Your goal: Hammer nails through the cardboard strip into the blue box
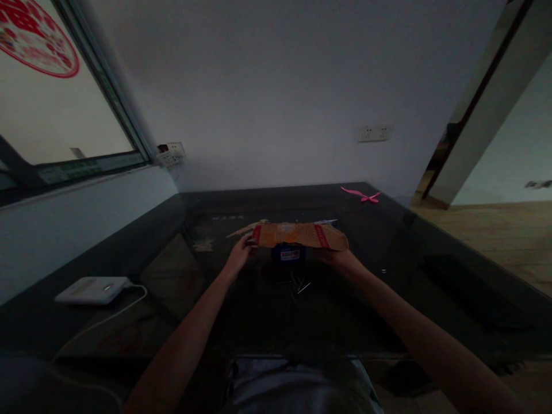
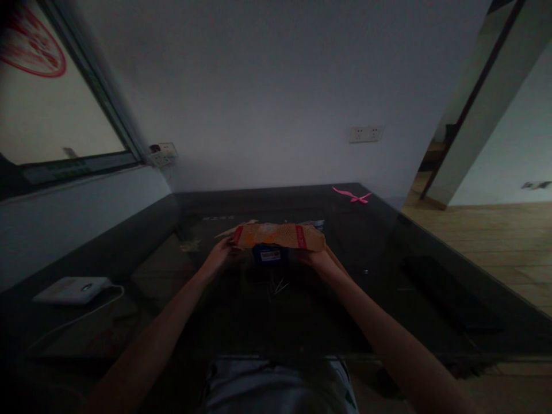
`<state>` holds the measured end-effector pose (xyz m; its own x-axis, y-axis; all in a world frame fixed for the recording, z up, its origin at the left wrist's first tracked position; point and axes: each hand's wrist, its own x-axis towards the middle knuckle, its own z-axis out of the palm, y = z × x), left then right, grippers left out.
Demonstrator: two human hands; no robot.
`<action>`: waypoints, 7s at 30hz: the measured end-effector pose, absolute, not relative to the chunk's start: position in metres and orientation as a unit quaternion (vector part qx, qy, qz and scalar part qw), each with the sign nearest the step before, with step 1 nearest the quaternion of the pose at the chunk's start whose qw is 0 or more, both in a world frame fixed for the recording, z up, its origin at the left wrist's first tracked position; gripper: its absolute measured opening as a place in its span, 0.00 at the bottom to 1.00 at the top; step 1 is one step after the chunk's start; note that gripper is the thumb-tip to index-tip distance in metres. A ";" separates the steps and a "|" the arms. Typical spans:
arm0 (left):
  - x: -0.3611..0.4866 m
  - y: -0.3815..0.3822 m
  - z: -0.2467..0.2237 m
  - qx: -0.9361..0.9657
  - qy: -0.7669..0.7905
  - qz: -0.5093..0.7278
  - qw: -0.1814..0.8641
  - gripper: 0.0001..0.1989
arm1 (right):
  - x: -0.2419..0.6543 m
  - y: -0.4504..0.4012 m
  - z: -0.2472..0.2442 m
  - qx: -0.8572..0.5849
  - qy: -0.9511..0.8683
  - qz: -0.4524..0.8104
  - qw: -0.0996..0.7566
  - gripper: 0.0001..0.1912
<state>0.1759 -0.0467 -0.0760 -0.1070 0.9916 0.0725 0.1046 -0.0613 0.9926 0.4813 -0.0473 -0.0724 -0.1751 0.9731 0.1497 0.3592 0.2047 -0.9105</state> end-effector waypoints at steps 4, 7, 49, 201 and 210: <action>0.170 -0.052 -0.061 0.450 0.482 0.582 0.475 0.23 | 0.498 -0.041 -0.057 -0.476 -0.522 0.506 0.496 0.23; 0.178 -0.058 -0.055 0.451 0.473 0.583 0.483 0.26 | 0.507 -0.037 -0.046 -0.502 -0.461 0.536 0.498 0.21; 0.193 -0.111 -0.021 0.766 0.411 0.487 -0.082 0.09 | 0.545 -0.015 -0.051 -0.561 -0.574 0.306 0.513 0.16; 0.222 -0.029 -0.024 0.703 0.512 0.490 0.057 0.06 | 0.548 -0.021 -0.059 -0.697 -0.689 0.123 0.157 0.13; 0.222 -0.032 -0.021 0.699 0.508 0.496 0.084 0.08 | 0.554 -0.016 -0.063 -0.683 -0.636 0.241 0.265 0.13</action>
